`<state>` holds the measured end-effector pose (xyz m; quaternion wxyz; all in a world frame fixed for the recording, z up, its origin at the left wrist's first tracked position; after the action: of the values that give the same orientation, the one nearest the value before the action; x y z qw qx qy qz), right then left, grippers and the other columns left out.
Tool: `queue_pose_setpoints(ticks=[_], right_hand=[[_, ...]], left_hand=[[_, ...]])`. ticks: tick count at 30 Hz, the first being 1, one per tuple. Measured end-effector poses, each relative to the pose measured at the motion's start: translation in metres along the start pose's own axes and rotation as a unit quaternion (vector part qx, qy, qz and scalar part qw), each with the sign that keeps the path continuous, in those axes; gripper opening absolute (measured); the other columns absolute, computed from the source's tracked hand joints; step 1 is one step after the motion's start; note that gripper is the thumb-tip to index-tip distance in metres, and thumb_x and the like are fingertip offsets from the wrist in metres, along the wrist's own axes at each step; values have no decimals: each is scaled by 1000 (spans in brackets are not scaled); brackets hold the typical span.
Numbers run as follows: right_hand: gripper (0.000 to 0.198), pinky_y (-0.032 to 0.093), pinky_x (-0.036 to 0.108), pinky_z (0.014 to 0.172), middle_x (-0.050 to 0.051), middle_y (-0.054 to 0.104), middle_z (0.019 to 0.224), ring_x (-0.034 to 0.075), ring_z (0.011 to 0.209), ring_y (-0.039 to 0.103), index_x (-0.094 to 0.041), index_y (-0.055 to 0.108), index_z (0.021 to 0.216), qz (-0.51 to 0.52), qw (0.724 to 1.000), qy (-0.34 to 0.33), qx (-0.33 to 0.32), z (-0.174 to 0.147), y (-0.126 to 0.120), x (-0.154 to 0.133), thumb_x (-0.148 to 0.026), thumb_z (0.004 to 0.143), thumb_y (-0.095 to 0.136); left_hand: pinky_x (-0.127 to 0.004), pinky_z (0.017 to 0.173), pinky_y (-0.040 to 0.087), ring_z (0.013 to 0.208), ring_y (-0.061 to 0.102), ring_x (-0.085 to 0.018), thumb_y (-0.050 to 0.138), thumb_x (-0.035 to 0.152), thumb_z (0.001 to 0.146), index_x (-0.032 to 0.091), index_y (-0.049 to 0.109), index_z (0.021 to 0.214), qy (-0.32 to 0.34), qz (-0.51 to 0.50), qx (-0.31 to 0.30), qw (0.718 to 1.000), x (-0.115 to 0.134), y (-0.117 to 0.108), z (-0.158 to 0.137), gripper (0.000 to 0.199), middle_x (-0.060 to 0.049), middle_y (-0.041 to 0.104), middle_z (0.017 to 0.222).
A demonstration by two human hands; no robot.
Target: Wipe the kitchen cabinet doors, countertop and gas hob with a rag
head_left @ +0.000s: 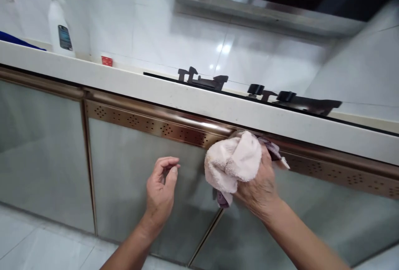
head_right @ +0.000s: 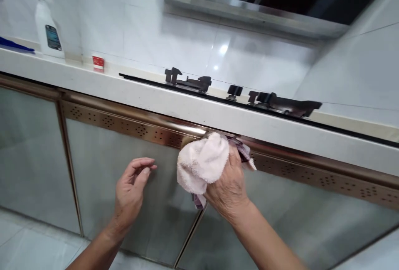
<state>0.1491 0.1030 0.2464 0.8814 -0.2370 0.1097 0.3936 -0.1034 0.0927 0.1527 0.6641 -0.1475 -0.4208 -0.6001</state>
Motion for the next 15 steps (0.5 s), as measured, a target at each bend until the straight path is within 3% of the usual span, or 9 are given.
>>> queue_pose_setpoints(ticks=[3,6,8,11,15], right_hand=[[36,37,60,116,11,66,123,35,128,54,-24,67,120,-61,987,-126,-78,-3,32,-43,-40,88,60],[42,35,59,118,12,62,131,35,134,48,-21,61,131,-168,938,-283,-107,-11,70,-92,-34,91,59],[46,36,58,117,15,60,134,35,134,47,-18,57,137,-219,904,-351,-108,-13,97,-118,-31,92,58],[51,35,59,116,19,55,139,37,135,44,-15,53,140,-223,879,-404,-122,-11,139,-151,-31,91,59],[54,32,61,117,22,52,140,38,133,42,-9,53,137,-188,874,-422,-151,0,198,-194,-32,89,60]], left_hand=[[-24,83,55,86,66,-12,61,33,91,23,69,98,-25,-29,11,999,-1,-9,4,15,-2,66,99],[-24,82,53,88,64,-12,61,33,91,22,69,96,-10,-44,32,998,8,-20,8,14,-2,66,96],[-23,83,52,90,62,-12,62,34,90,22,68,97,2,-58,69,996,14,-35,10,15,-2,66,96],[-21,83,50,92,62,-11,65,34,88,24,65,103,0,-121,162,979,18,-65,15,18,-1,66,102],[-22,89,49,104,62,-12,61,34,90,27,61,113,-16,-223,260,939,15,-102,28,24,-1,67,112]])
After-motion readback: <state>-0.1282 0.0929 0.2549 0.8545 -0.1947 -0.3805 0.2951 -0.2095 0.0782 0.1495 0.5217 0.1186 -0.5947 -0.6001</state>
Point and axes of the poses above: each hand's wrist, its own z-axis towards the middle knuckle, its own y-axis out of the palm, x = y × z, the point moved 9 cm from there along z, towards the middle knuckle
